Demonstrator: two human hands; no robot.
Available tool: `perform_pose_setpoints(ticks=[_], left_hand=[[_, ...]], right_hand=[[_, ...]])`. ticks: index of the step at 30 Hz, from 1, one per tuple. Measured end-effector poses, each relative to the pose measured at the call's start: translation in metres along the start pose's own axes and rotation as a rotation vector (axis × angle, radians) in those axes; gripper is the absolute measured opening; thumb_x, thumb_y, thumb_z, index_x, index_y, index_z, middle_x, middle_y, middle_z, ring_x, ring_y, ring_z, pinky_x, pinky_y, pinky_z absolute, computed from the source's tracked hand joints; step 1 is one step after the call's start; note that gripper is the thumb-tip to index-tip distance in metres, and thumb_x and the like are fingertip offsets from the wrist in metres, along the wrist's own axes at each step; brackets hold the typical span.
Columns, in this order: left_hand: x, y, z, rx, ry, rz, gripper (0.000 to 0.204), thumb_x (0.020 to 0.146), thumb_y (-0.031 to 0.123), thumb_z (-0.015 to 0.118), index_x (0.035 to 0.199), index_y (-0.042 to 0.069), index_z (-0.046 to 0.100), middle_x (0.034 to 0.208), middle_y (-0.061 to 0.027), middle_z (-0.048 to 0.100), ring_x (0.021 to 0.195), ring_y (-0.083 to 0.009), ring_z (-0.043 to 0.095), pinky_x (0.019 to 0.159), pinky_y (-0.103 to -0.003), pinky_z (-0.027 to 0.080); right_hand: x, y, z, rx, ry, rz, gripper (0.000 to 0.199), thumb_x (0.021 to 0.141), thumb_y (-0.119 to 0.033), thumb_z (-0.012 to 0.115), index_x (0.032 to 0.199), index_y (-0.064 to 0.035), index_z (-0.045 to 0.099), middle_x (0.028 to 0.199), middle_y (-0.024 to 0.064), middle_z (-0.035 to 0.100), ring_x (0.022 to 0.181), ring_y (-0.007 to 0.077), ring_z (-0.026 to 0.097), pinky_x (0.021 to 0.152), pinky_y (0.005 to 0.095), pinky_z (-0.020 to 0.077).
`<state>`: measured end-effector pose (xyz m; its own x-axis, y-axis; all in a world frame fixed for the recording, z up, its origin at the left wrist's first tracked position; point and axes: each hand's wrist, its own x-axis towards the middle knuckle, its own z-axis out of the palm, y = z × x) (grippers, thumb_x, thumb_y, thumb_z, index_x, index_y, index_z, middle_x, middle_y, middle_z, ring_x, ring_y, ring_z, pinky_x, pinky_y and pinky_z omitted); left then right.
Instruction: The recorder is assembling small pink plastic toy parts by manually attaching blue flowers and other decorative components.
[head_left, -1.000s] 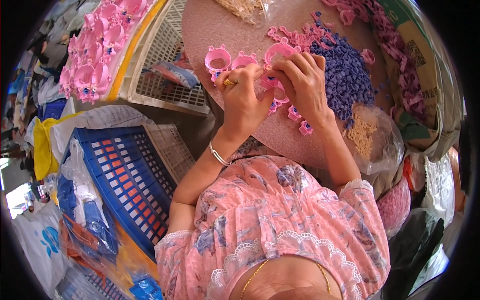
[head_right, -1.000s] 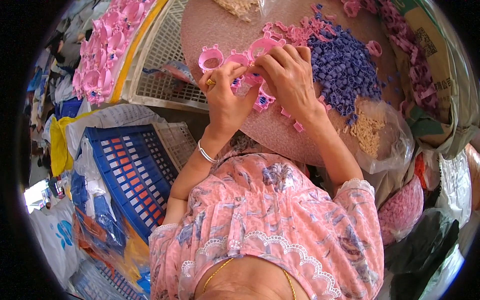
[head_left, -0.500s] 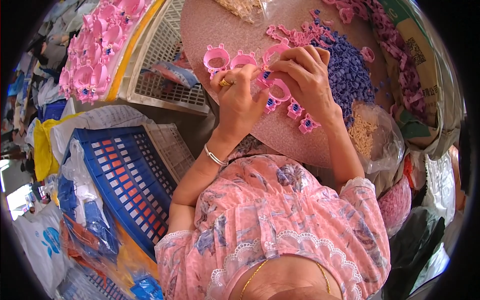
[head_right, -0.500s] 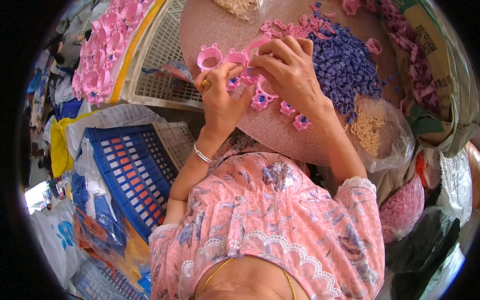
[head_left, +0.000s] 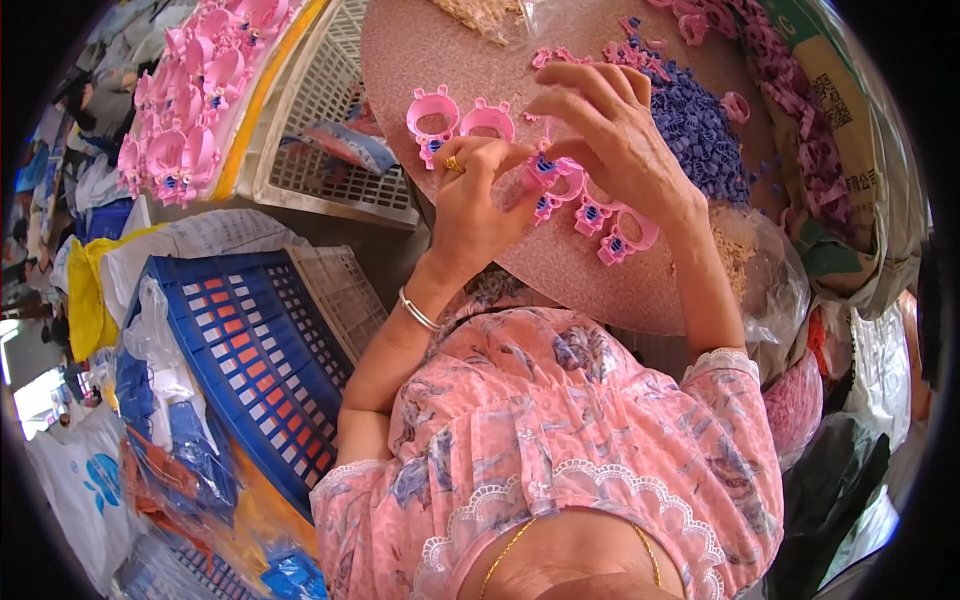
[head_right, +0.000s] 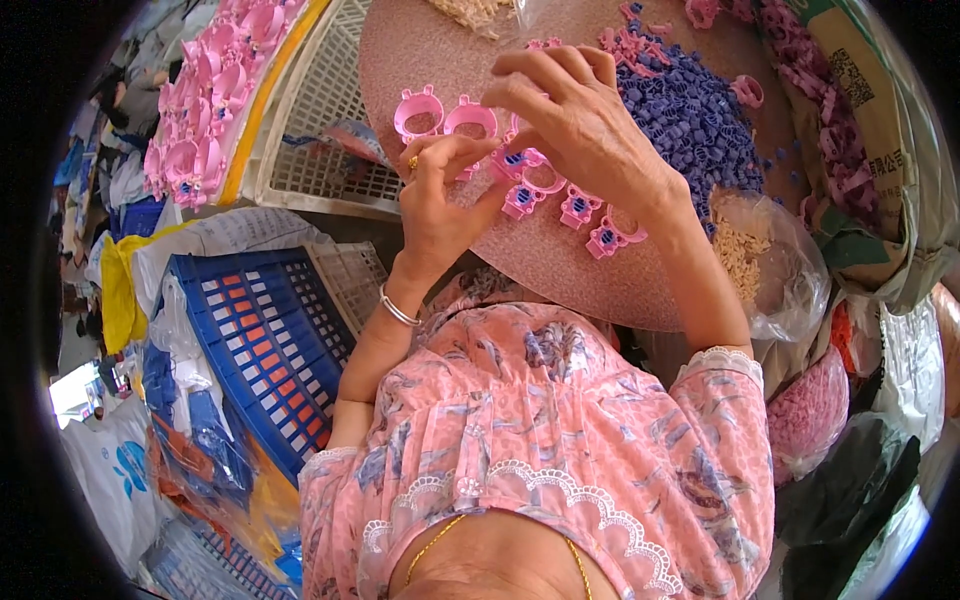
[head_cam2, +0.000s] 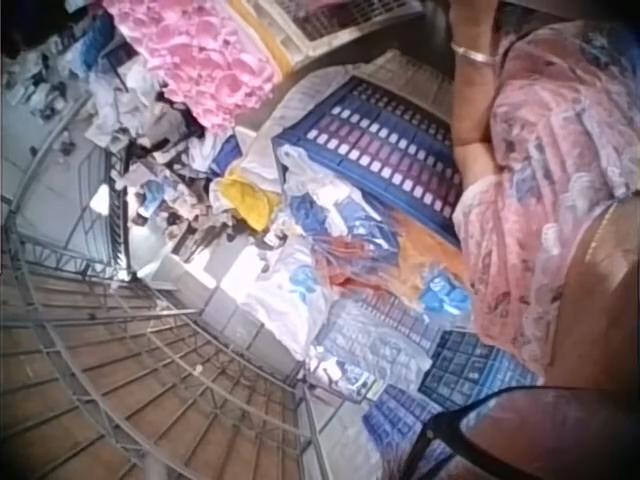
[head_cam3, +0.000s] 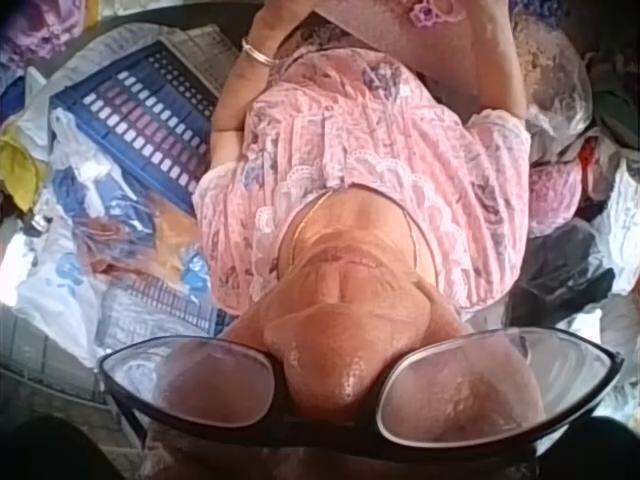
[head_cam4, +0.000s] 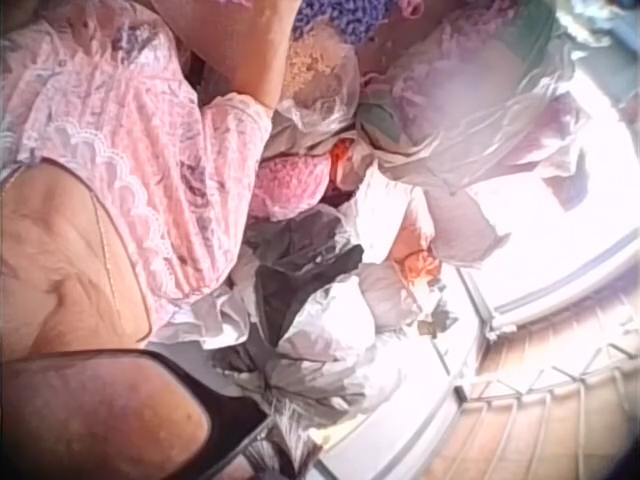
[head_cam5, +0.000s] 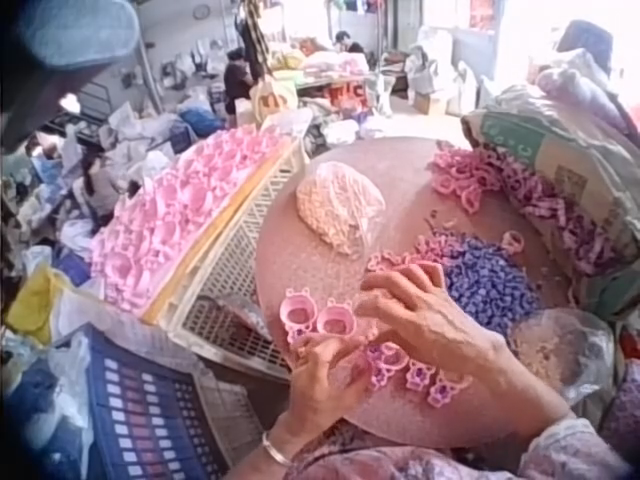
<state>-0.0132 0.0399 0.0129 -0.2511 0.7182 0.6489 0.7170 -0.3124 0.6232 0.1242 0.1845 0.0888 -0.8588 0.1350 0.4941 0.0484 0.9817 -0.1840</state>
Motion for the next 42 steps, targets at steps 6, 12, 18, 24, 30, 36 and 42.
perform_pose_setpoints(ticks=[6,12,18,24,30,36,42], left_hand=[[0.003,0.002,-0.008,0.027,0.030,-0.025,0.056,0.075,0.013,0.084,0.117,0.007,0.048,0.107,-0.0059,0.074,0.099,-0.0226,0.065,0.095,-0.036,0.037],[0.001,0.011,-0.003,0.015,0.012,-0.139,0.060,0.072,0.011,0.087,0.117,0.007,0.048,0.107,-0.0088,0.074,0.103,-0.0180,0.067,0.098,-0.031,0.037],[-0.019,0.010,0.009,-0.127,0.097,-0.298,0.057,0.075,0.012,0.085,0.118,0.006,0.048,0.102,-0.0112,0.074,0.100,-0.0248,0.070,0.093,-0.033,0.044],[0.010,0.018,-0.019,-0.580,-0.020,-0.608,0.061,0.073,-0.004,0.085,0.120,0.003,0.048,0.105,-0.0131,0.071,0.097,-0.0142,0.067,0.089,-0.027,0.054],[0.012,0.020,-0.032,-0.722,-0.096,-0.616,0.057,0.075,0.005,0.086,0.119,0.004,0.050,0.102,-0.0131,0.072,0.093,-0.0164,0.069,0.085,-0.028,0.055],[0.011,0.014,-0.032,-0.539,-0.107,-0.440,0.059,0.073,0.008,0.087,0.120,0.005,0.051,0.104,-0.0145,0.072,0.094,-0.0176,0.070,0.085,-0.030,0.055],[0.006,0.019,-0.022,0.096,0.114,0.092,0.055,0.074,0.005,0.084,0.119,0.000,0.053,0.108,-0.0170,0.068,0.093,-0.0305,0.069,0.082,-0.037,0.055]], right_hand=[[-0.004,0.011,-0.002,0.276,0.223,0.227,0.056,0.080,-0.008,0.075,0.133,-0.0084,0.056,0.129,0.0135,0.060,0.118,0.0316,0.058,0.099,0.0384,0.0474],[-0.006,-0.005,0.015,0.428,0.058,0.453,0.065,0.074,-0.010,0.082,0.132,-0.0079,0.055,0.109,0.0103,0.065,0.101,0.0223,0.066,0.087,0.0335,0.0533],[-0.007,-0.004,0.020,0.603,-0.039,0.566,0.064,0.077,-0.004,0.079,0.135,-0.0092,0.053,0.108,0.0090,0.063,0.101,0.0197,0.064,0.087,0.0312,0.0528],[-0.005,0.013,0.000,0.536,0.156,0.268,0.039,0.084,-0.001,0.070,0.122,-0.0104,0.067,0.126,0.0081,0.062,0.112,0.0208,0.060,0.095,0.0345,0.0480],[0.012,0.007,-0.009,0.258,-0.055,-0.069,0.009,0.079,-0.011,0.072,0.088,-0.0095,0.071,0.103,0.0013,0.065,0.100,0.0233,0.058,0.092,0.0376,0.0411],[0.020,0.004,-0.012,0.177,-0.217,-0.162,0.007,0.079,-0.013,0.069,0.083,-0.0092,0.065,0.093,0.0013,0.060,0.097,0.0221,0.055,0.095,0.0376,0.0353],[0.023,-0.015,-0.005,-0.124,-0.060,-0.080,0.015,0.076,-0.014,0.068,0.089,-0.0087,0.063,0.094,0.0013,0.060,0.098,0.0216,0.056,0.095,0.0379,0.0364]])
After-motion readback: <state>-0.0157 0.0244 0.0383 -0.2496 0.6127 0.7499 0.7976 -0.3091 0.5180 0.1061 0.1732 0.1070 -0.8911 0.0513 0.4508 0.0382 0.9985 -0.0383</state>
